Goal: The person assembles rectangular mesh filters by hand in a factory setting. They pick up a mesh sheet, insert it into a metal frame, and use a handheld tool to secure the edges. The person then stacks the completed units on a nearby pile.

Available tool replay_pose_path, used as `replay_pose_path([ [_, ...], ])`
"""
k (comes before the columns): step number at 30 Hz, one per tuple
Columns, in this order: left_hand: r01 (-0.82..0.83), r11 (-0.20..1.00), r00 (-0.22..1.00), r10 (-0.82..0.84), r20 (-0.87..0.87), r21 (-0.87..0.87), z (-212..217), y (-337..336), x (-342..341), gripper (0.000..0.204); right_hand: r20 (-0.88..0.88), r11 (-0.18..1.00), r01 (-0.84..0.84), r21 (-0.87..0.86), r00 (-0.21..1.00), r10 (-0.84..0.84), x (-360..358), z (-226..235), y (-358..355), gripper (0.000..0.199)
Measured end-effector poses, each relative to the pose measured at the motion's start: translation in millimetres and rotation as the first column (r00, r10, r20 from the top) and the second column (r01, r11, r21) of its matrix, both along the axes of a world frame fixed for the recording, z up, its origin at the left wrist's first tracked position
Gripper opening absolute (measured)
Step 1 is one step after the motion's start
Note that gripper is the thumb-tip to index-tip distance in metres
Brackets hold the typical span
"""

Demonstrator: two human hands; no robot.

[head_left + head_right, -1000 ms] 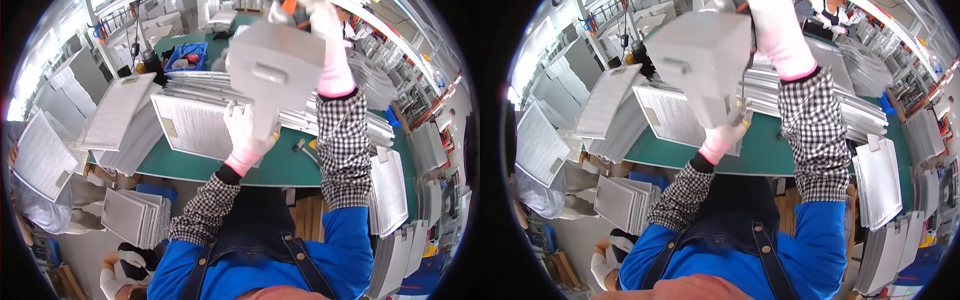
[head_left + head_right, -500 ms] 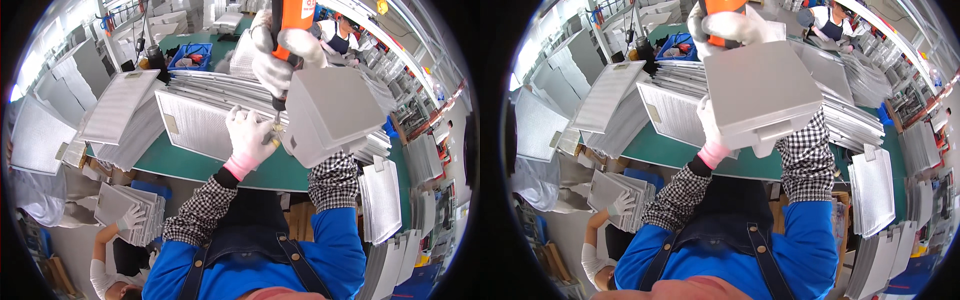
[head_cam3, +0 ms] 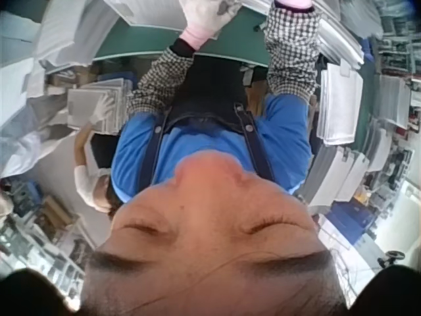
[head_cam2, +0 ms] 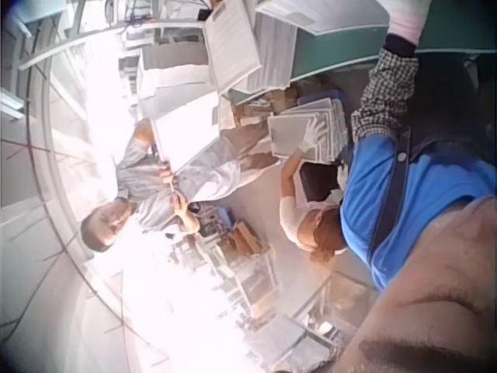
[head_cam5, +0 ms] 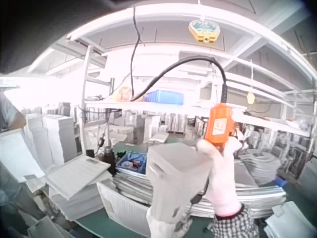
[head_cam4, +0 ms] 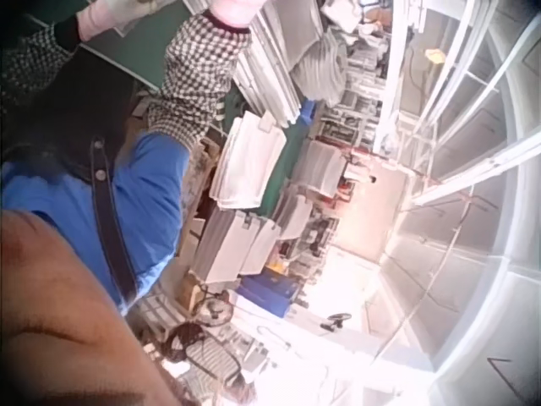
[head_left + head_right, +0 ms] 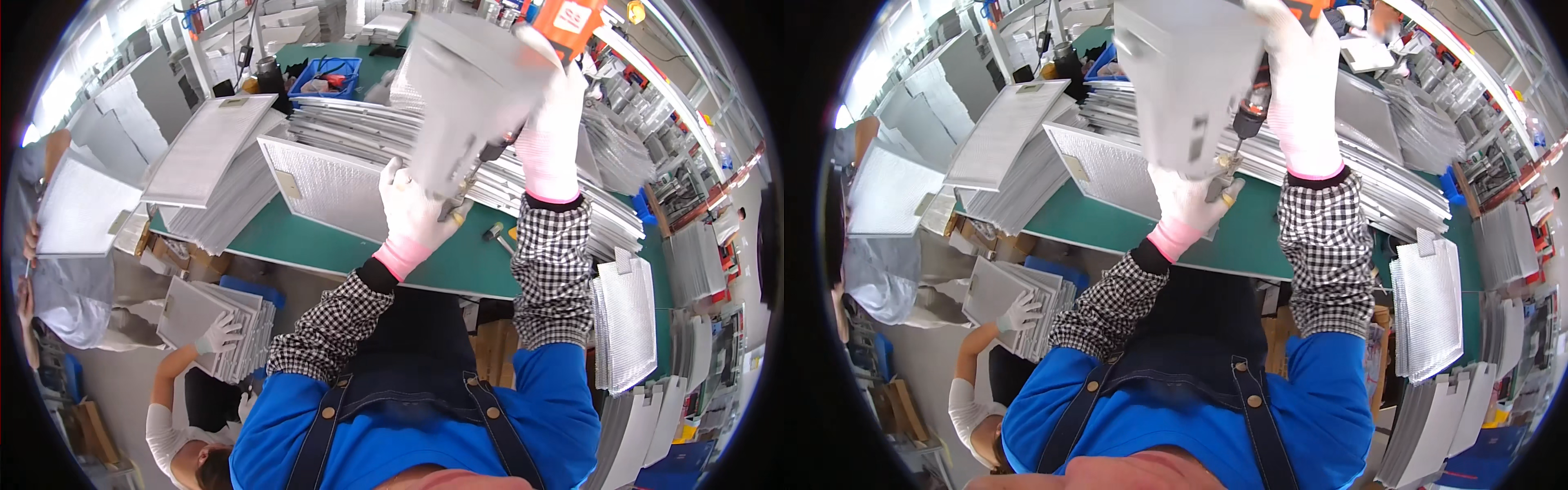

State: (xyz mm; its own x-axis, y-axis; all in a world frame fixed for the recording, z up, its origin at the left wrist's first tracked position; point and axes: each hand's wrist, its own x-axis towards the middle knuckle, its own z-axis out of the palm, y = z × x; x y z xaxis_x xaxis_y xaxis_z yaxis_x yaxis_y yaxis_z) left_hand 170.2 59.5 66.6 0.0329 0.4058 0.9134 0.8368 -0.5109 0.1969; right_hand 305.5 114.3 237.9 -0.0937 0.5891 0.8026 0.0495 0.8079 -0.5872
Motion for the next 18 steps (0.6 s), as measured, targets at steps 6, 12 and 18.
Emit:
replay_pose_path([
  [6,-0.016,0.998,0.893,0.044,0.448,-0.066,-28,-105,-95,0.085,-0.502,0.882,-0.43,-0.191,0.816,0.289,58,49,16,0.04],
  [12,0.38,0.923,-0.107,-0.02,0.994,0.059,-141,-182,-211,0.046,-0.187,0.971,-0.075,-0.227,0.982,0.032,38,42,0,0.046],
  [18,0.242,0.97,-0.158,0.014,0.987,0.025,-169,-158,-230,0.033,-0.111,0.955,-0.124,-0.27,0.989,0.097,41,29,46,0.041],
])
